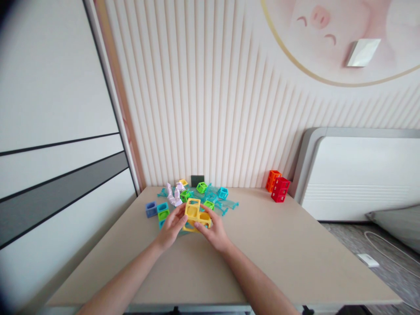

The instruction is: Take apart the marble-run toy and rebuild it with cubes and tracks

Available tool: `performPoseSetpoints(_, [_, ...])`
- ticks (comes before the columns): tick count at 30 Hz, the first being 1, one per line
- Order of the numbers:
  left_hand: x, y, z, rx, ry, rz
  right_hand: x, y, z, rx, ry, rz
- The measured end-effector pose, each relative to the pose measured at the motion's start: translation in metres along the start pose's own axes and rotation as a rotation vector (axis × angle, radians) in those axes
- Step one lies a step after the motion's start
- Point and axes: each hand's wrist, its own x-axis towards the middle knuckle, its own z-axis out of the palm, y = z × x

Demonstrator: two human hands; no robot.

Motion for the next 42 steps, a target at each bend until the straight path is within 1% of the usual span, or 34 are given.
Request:
performPoseSetpoints(2, [0.000,-0.002,0.001,-0.034,-0.022,0.000,0.001,0.001,0.000,-0.020,-0.001,-0.024])
performPoseSetpoints(4, [0.001,-0.004,0.002,-0.078,-0.075,-0.014,0.001,0.001,0.000,-0.058,-0.005,-0.064])
performPoseSetpoints(7, [0.000,-0.008,0.003,-0.098,-0.127,-0.046,0.001,0.001,0.000,-0.157,-0.005,-0.143])
performPoseSetpoints(9, [0.000,-0.007,0.003,-0.072,-0.096,-0.056,-0.001,0.000,-0.001,-0.214,-0.010,-0.188])
performPoseSetpoints(11, [-0.001,-0.004,0.004,-0.045,-0.039,-0.060,-0.003,-0.002,-0.003,-0.245,-0.025,-0.241])
performPoseSetpoints(13, [-0.002,0.001,0.004,-0.046,0.014,-0.060,-0.001,-0.006,-0.007,-0.249,0.002,-0.301])
performPoseSetpoints(15, [-0.002,0.003,0.004,-0.078,0.066,-0.068,0.011,-0.012,-0.011,-0.254,0.118,-0.331])
performPoseSetpoints(16, [-0.002,0.003,0.004,-0.098,0.099,-0.074,0.021,-0.016,-0.013,-0.287,0.189,-0.321])
performPoseSetpoints(17, [-0.002,0.002,0.003,-0.117,0.139,-0.085,0.036,-0.019,-0.014,-0.367,0.234,-0.300])
performPoseSetpoints(18, [-0.002,0.001,0.003,-0.135,0.182,-0.097,0.053,-0.021,-0.014,-0.478,0.249,-0.271])
performPoseSetpoints(19, [-0.003,-0.002,0.002,-0.151,0.225,-0.109,0.072,-0.023,-0.012,-0.648,0.189,-0.240])
performPoseSetpoints(20, [-0.003,-0.004,0.002,-0.166,0.261,-0.121,0.093,-0.024,-0.010,-0.848,0.068,-0.229])
performPoseSetpoints(22, [-0.005,-0.009,0.002,-0.199,0.301,-0.147,0.136,-0.021,0.000,-0.951,-0.072,-0.258])
performPoseSetpoints(24, [-0.006,-0.011,0.004,-0.229,0.303,-0.170,0.174,-0.013,0.015,-1.030,-0.199,-0.296])
performPoseSetpoints(26, [-0.007,-0.012,0.005,-0.241,0.302,-0.183,0.204,-0.002,0.031,-1.103,-0.330,-0.342])
performPoseSetpoints(28, [-0.008,-0.012,0.006,-0.215,0.302,-0.179,0.225,0.009,0.045,-1.155,-0.449,-0.395])
performPoseSetpoints(30, [-0.008,-0.013,0.004,-0.163,0.279,-0.162,0.240,0.020,0.055,-1.187,-0.536,-0.442])
performPoseSetpoints(33, [-0.009,-0.013,0.001,-0.097,0.208,-0.165,0.253,0.034,0.064,-1.219,-0.606,-0.473])
performPoseSetpoints(35, [-0.010,-0.013,0.001,-0.085,0.172,-0.182,0.258,0.043,0.066,-1.234,-0.634,-0.473])
performPoseSetpoints(38, [-0.010,-0.011,0.003,-0.114,0.153,-0.211,0.263,0.054,0.065,-1.251,-0.660,-0.464])
performPoseSetpoints(42, [-0.009,-0.006,0.007,-0.135,0.139,-0.243,0.266,0.057,0.062,-1.275,-0.675,-0.449])
